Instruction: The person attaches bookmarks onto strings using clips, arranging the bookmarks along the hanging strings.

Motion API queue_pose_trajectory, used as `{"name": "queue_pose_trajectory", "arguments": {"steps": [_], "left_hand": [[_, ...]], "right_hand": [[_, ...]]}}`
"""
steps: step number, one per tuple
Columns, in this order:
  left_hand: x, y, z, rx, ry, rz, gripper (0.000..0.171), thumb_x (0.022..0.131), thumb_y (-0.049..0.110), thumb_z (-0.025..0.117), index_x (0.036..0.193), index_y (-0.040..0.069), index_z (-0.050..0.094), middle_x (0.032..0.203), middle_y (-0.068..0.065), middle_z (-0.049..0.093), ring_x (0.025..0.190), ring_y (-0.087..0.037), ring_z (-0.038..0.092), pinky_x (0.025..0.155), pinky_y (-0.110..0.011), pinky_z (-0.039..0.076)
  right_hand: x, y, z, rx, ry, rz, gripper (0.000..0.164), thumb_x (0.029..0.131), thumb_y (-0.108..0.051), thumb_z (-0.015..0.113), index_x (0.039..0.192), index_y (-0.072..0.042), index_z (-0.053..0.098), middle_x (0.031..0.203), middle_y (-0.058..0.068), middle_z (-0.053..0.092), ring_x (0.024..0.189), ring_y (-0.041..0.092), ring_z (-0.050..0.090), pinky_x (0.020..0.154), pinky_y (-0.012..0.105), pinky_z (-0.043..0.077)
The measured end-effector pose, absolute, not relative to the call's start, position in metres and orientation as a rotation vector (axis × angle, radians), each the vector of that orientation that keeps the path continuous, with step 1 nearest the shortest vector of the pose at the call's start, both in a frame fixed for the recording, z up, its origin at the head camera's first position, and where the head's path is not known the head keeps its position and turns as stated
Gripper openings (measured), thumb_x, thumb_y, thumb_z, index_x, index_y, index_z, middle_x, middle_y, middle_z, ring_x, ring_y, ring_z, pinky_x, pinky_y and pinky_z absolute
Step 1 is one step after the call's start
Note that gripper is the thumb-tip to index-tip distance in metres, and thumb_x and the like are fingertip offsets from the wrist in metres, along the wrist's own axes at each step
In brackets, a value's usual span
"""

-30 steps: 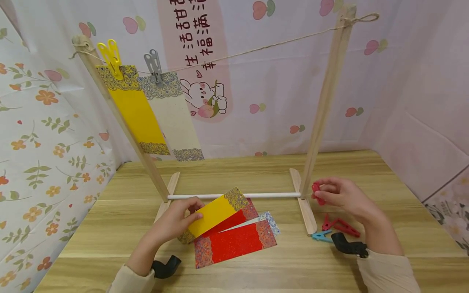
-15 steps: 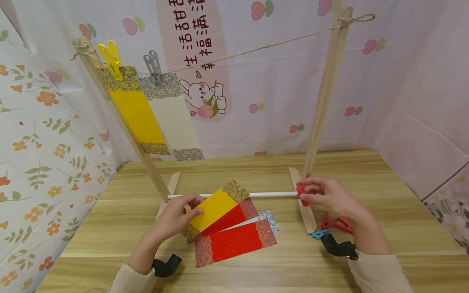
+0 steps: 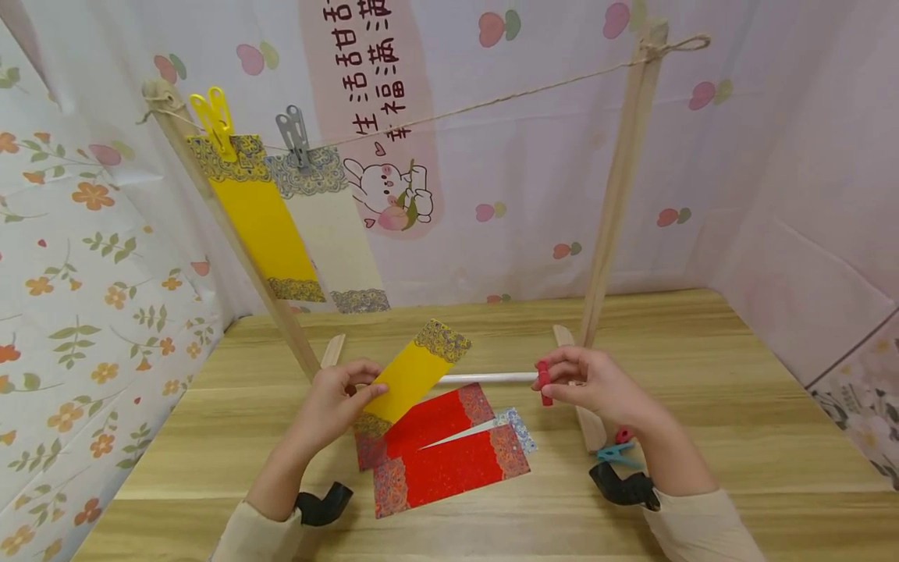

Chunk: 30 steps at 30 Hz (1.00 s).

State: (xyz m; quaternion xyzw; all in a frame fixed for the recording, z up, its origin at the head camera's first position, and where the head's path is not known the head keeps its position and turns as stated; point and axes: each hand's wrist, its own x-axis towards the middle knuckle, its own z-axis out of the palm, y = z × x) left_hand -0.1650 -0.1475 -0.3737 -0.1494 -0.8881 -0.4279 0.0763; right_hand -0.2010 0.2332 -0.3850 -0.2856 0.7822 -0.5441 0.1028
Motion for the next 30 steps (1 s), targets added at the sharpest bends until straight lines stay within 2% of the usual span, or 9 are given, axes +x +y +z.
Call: {"name": "queue_pose_trajectory", "arguments": {"steps": [3,8,10,15,21,30], "left_hand": [[-0.166,-0.145,-0.372,-0.431,-2.637,-1.306,0.010,0.087,0.007,0.074,0.097,0.009,0.073,0.089,-0.004,0.077,0.071,-0.013,0.058,0.059,-0.022,0.046],[-0.168,-0.141,-0.368,-0.388,-2.569,-1.349,0.011,0.087,0.005,0.074,0.097,0.009,0.073,0.088,-0.003,0.077,0.085,-0.016,0.069,0.075,-0.033,0.055],[-0.168,-0.140,-0.367,-0.377,-2.544,-1.359,0.012,0.087,0.005,0.074,0.098,0.009,0.073,0.088,-0.004,0.077,0.089,-0.017,0.070,0.080,-0.035,0.054],[-0.170,-0.138,-0.364,-0.383,-2.510,-1.368,0.011,0.087,0.006,0.074,0.098,0.009,0.073,0.088,-0.005,0.077,0.085,-0.017,0.067,0.072,-0.028,0.050],[-0.173,-0.137,-0.361,-0.394,-2.447,-1.402,0.013,0.088,0.006,0.073,0.101,0.006,0.074,0.091,-0.009,0.078,0.082,-0.016,0.064,0.065,-0.022,0.048],[-0.179,-0.134,-0.351,-0.311,-2.291,-1.580,0.013,0.087,0.003,0.073,0.100,0.000,0.073,0.092,-0.018,0.076,0.075,-0.010,0.059,0.057,-0.020,0.042]], "right_hand": [[-0.201,0.226,-0.385,-0.824,2.330,-1.609,0.038,0.096,-0.004,0.063,0.127,0.014,0.050,0.105,0.002,0.074,0.092,0.005,0.070,0.078,0.021,0.057],[-0.203,0.212,-0.383,-0.792,2.329,-1.611,0.040,0.094,-0.007,0.066,0.128,0.010,0.052,0.104,0.002,0.075,0.091,0.007,0.071,0.081,0.021,0.057],[-0.205,0.206,-0.380,-0.792,2.307,-1.605,0.041,0.095,-0.009,0.066,0.130,0.007,0.053,0.105,0.004,0.075,0.090,0.011,0.072,0.083,0.022,0.056],[-0.209,0.190,-0.372,-0.785,2.261,-1.626,0.045,0.095,-0.012,0.066,0.134,0.005,0.052,0.109,0.010,0.074,0.090,0.018,0.073,0.088,0.023,0.056],[-0.208,0.174,-0.363,-0.792,2.241,-1.698,0.042,0.094,-0.008,0.067,0.131,0.007,0.054,0.108,0.013,0.074,0.091,0.016,0.073,0.085,0.028,0.058],[-0.210,0.153,-0.345,-0.871,2.285,-1.772,0.037,0.091,-0.004,0.069,0.125,0.006,0.055,0.101,-0.002,0.076,0.091,0.009,0.072,0.082,0.025,0.058]]}}
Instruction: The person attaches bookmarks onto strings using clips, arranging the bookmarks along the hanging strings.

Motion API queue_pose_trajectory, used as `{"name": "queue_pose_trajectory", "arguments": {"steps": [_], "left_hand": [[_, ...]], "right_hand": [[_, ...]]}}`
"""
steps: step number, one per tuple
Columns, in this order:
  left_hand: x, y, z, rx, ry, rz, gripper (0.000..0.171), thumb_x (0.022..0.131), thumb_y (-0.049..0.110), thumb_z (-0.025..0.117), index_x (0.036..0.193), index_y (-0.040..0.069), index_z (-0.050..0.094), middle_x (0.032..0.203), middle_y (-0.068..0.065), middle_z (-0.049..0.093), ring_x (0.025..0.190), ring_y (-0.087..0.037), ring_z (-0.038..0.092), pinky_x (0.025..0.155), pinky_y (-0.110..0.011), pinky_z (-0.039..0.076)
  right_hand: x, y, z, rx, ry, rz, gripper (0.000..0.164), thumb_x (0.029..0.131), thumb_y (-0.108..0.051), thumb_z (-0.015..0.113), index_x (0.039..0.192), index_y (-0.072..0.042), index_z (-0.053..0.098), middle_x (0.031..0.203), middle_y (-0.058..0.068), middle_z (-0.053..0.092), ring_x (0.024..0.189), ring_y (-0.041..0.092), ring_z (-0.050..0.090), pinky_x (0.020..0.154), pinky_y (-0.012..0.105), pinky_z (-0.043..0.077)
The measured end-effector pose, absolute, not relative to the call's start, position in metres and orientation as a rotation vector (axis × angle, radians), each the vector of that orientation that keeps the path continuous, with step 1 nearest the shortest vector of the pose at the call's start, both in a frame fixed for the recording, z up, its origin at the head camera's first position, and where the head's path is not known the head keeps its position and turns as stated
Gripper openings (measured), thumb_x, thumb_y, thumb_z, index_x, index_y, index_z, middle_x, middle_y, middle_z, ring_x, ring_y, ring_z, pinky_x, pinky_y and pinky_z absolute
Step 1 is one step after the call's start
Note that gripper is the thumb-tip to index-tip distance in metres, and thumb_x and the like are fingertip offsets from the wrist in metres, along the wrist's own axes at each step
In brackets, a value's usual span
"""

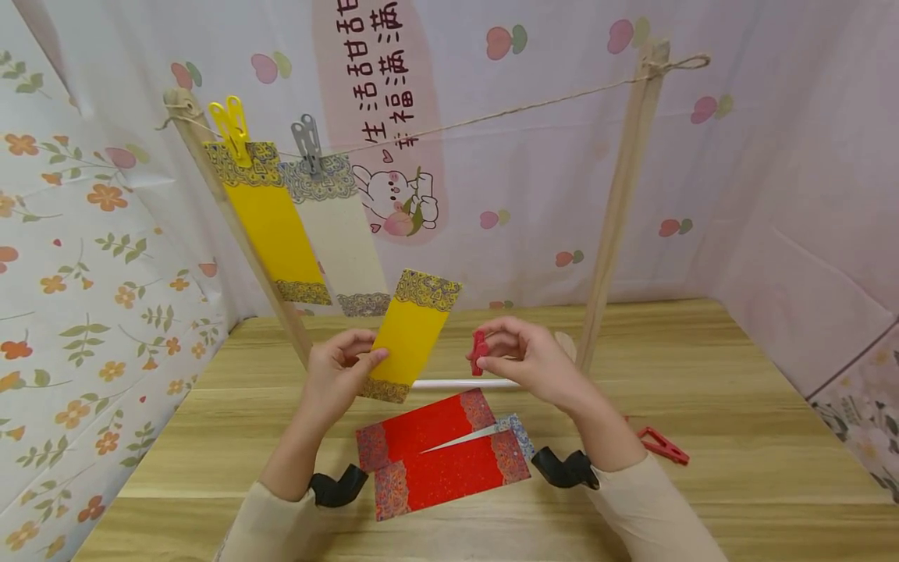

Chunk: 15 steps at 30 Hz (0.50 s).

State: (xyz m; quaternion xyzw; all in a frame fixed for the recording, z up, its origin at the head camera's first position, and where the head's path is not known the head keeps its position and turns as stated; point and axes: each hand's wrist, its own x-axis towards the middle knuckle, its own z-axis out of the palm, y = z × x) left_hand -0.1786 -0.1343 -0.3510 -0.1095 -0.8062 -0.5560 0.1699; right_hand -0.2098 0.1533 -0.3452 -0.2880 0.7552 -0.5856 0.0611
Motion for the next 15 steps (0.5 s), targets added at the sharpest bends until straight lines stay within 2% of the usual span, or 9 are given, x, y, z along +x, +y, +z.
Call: {"name": "queue_pose_trajectory", "arguments": {"steps": [6,10,15], "left_hand": [[-0.183,-0.133,-0.345,-0.293,-2.205,-1.661,0.014,0.089,0.004,0.072,0.102,0.000,0.072,0.093,-0.020,0.076,0.060,-0.008,0.054,0.052,-0.020,0.038],[-0.185,-0.130,-0.340,-0.318,-2.163,-1.669,0.014,0.089,0.004,0.072,0.102,0.000,0.072,0.094,-0.020,0.076,0.064,-0.007,0.060,0.055,-0.019,0.042],[-0.188,-0.127,-0.334,-0.323,-2.102,-1.692,0.016,0.088,0.002,0.072,0.103,-0.002,0.070,0.095,-0.023,0.075,0.069,-0.003,0.064,0.060,-0.018,0.047]], "right_hand": [[-0.213,0.141,-0.324,-1.017,2.243,-1.923,0.034,0.090,0.000,0.069,0.123,0.001,0.058,0.101,-0.004,0.075,0.093,0.012,0.072,0.084,0.025,0.058],[-0.213,0.134,-0.309,-1.041,2.219,-1.985,0.033,0.091,0.003,0.067,0.122,-0.001,0.059,0.101,-0.006,0.075,0.093,0.011,0.072,0.085,0.025,0.058],[-0.212,0.126,-0.290,-1.052,2.262,-2.014,0.034,0.092,0.007,0.062,0.126,0.006,0.055,0.101,-0.009,0.073,0.092,0.011,0.071,0.085,0.026,0.058]]}}
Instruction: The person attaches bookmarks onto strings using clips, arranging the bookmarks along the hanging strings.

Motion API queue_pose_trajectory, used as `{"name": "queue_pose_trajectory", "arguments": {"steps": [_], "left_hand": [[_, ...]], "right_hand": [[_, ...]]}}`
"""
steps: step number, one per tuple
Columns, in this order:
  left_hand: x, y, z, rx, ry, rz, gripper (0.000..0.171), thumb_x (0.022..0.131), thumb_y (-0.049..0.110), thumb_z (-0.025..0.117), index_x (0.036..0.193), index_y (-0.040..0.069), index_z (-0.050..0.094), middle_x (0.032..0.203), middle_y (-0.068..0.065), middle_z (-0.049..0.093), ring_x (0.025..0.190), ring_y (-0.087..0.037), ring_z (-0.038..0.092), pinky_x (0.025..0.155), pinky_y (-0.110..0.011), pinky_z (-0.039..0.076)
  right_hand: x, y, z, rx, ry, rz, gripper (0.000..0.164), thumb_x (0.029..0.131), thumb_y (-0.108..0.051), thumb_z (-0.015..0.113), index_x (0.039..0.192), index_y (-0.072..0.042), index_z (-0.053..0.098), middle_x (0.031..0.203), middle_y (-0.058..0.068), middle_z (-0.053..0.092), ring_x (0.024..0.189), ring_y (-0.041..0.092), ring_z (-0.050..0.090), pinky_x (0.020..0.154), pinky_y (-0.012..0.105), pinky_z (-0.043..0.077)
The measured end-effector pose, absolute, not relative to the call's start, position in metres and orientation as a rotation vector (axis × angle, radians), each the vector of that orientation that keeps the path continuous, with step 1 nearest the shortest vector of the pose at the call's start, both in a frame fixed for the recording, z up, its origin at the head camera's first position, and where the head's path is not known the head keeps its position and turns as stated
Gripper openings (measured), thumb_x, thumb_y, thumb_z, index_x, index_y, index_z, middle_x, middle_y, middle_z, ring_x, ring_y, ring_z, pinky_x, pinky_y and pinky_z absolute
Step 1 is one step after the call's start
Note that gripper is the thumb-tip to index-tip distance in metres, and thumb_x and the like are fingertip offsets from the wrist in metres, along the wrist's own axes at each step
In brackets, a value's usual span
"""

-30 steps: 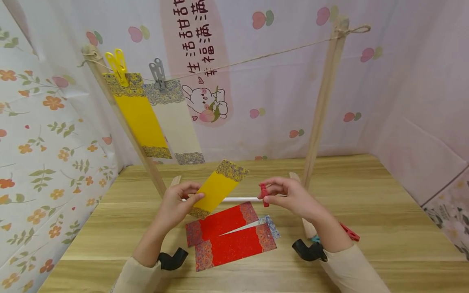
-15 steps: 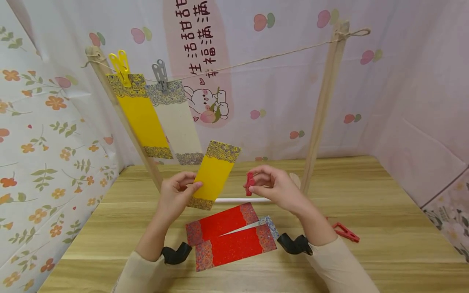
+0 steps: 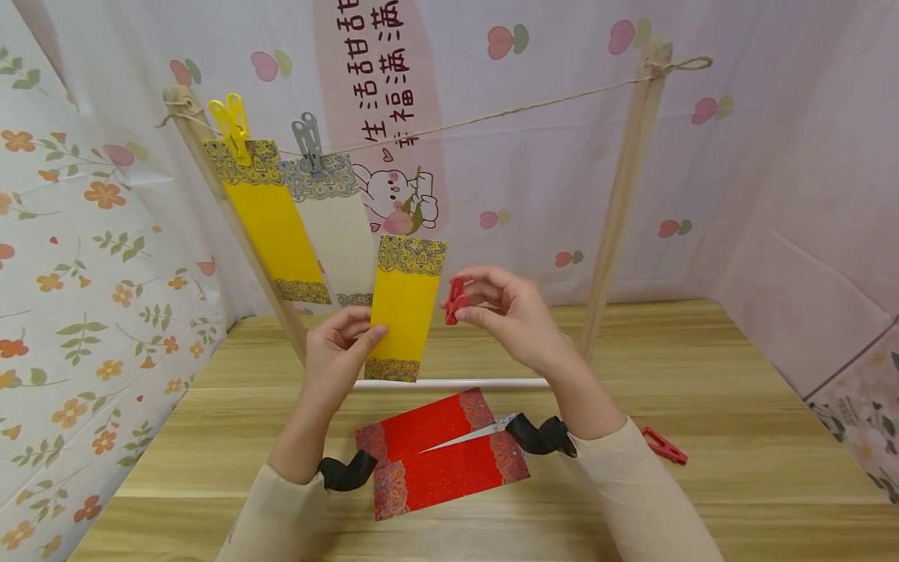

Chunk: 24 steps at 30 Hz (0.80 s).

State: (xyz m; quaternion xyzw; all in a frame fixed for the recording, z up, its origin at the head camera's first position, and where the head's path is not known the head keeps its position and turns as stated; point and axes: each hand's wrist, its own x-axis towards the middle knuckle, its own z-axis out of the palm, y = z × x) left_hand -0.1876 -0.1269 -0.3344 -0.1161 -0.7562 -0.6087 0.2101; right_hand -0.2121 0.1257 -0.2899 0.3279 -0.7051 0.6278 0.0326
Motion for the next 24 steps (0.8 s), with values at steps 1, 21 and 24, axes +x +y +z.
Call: {"name": "queue_pose_trajectory", "arguments": {"steps": [1,21,24], "left_hand": [[-0.189,-0.126,-0.334,-0.326,-2.089,-1.703,0.016,0.088,0.001,0.072,0.103,-0.003,0.070,0.096,-0.024,0.075,0.070,-0.002,0.064,0.061,-0.018,0.048],[-0.206,-0.116,-0.307,-0.411,-1.822,-1.886,0.014,0.087,-0.006,0.070,0.099,-0.011,0.065,0.083,-0.001,0.077,0.076,-0.004,0.069,0.072,-0.019,0.055],[-0.208,-0.116,-0.303,-0.423,-1.802,-1.877,0.015,0.087,-0.006,0.070,0.099,-0.012,0.065,0.081,0.007,0.076,0.076,-0.003,0.070,0.072,-0.018,0.054]], "right_hand": [[-0.212,0.125,-0.287,1.001,-2.165,1.918,0.034,0.092,0.007,0.062,0.126,0.006,0.056,0.100,-0.009,0.073,0.091,0.011,0.071,0.085,0.026,0.058],[-0.220,0.099,-0.229,0.957,-1.797,1.887,0.034,0.084,0.010,0.071,0.117,0.005,0.064,0.094,-0.003,0.073,0.085,0.017,0.071,0.084,0.023,0.057],[-0.222,0.096,-0.221,0.971,-1.783,1.851,0.031,0.085,0.010,0.070,0.115,0.002,0.065,0.093,-0.002,0.072,0.085,0.017,0.069,0.083,0.023,0.057]]}}
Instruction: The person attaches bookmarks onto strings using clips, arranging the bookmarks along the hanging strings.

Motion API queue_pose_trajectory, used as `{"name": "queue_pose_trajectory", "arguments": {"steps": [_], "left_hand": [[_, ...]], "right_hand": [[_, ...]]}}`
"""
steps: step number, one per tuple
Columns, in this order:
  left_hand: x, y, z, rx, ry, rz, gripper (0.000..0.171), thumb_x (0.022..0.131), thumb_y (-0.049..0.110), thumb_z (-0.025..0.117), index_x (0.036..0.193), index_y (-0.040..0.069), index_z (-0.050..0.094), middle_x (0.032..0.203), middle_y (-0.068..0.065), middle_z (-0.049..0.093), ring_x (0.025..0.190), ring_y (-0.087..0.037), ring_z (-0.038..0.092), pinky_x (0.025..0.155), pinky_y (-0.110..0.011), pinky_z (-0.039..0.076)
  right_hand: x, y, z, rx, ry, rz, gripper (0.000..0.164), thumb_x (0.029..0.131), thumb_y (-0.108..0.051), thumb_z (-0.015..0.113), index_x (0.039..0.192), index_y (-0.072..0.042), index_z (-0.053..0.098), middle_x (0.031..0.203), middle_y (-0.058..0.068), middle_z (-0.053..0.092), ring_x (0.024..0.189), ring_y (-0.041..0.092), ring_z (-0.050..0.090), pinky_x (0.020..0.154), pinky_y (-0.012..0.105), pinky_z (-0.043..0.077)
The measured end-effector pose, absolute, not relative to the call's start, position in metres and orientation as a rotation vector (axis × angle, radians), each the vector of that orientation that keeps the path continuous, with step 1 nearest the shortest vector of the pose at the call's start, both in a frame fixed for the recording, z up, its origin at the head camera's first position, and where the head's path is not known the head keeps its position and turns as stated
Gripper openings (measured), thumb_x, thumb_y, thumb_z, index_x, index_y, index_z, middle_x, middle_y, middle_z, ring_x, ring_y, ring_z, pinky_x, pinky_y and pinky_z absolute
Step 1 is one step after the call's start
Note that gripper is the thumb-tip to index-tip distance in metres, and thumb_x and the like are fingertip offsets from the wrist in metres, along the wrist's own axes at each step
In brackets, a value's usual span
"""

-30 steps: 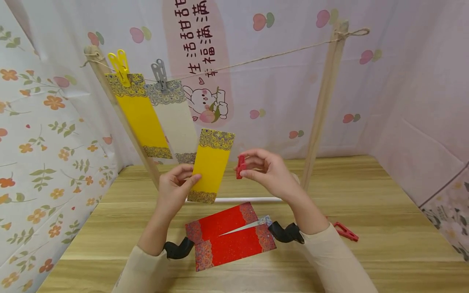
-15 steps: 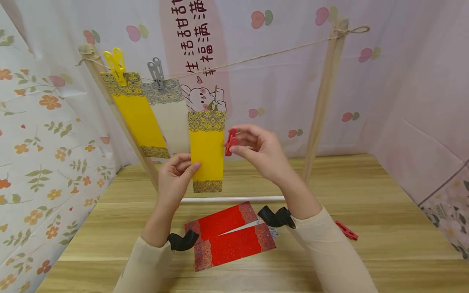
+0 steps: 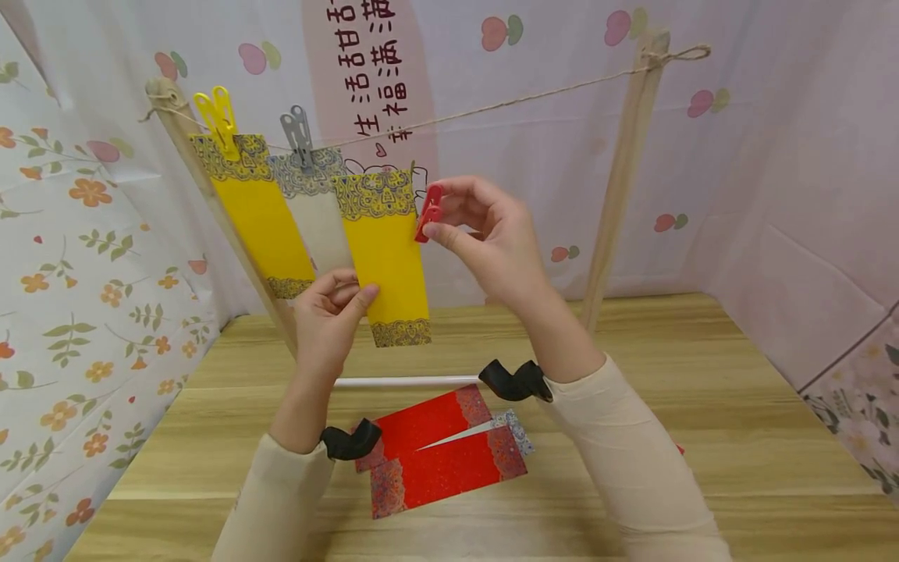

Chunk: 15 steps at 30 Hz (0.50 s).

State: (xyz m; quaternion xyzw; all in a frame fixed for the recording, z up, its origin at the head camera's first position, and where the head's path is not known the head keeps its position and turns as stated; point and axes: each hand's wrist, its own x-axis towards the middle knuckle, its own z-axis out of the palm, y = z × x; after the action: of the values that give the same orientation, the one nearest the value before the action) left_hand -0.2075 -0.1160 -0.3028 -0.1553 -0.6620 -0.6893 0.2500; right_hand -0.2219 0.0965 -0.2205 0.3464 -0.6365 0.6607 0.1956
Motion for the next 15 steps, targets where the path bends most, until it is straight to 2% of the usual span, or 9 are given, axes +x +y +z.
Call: {"name": "queue_pose_trajectory", "arguments": {"steps": [3,9,15], "left_hand": [[-0.208,-0.116,-0.300,-0.432,-1.793,-1.868,0.015,0.087,-0.006,0.070,0.100,-0.012,0.065,0.080,0.011,0.075,0.076,-0.002,0.070,0.072,-0.018,0.054],[-0.210,-0.117,-0.296,-0.434,-1.794,-1.848,0.016,0.087,-0.003,0.071,0.101,-0.010,0.067,0.081,0.007,0.076,0.073,-0.004,0.069,0.067,-0.018,0.053],[-0.213,-0.116,-0.292,-0.449,-1.788,-1.838,0.015,0.088,-0.001,0.071,0.101,-0.009,0.067,0.079,0.015,0.074,0.067,-0.005,0.063,0.061,-0.018,0.049]], "right_hand": [[-0.223,0.093,-0.214,0.983,-1.772,1.829,0.028,0.087,0.011,0.067,0.113,0.001,0.064,0.091,-0.002,0.071,0.084,0.017,0.067,0.080,0.023,0.056],[-0.225,0.086,-0.203,0.997,-1.762,1.802,0.027,0.088,0.009,0.065,0.112,-0.003,0.064,0.089,0.000,0.068,0.080,0.019,0.062,0.067,0.023,0.052],[-0.228,0.081,-0.191,0.986,-1.749,1.845,0.024,0.090,0.007,0.065,0.107,-0.011,0.064,0.086,0.002,0.064,0.069,0.021,0.055,0.056,0.022,0.045]]}}
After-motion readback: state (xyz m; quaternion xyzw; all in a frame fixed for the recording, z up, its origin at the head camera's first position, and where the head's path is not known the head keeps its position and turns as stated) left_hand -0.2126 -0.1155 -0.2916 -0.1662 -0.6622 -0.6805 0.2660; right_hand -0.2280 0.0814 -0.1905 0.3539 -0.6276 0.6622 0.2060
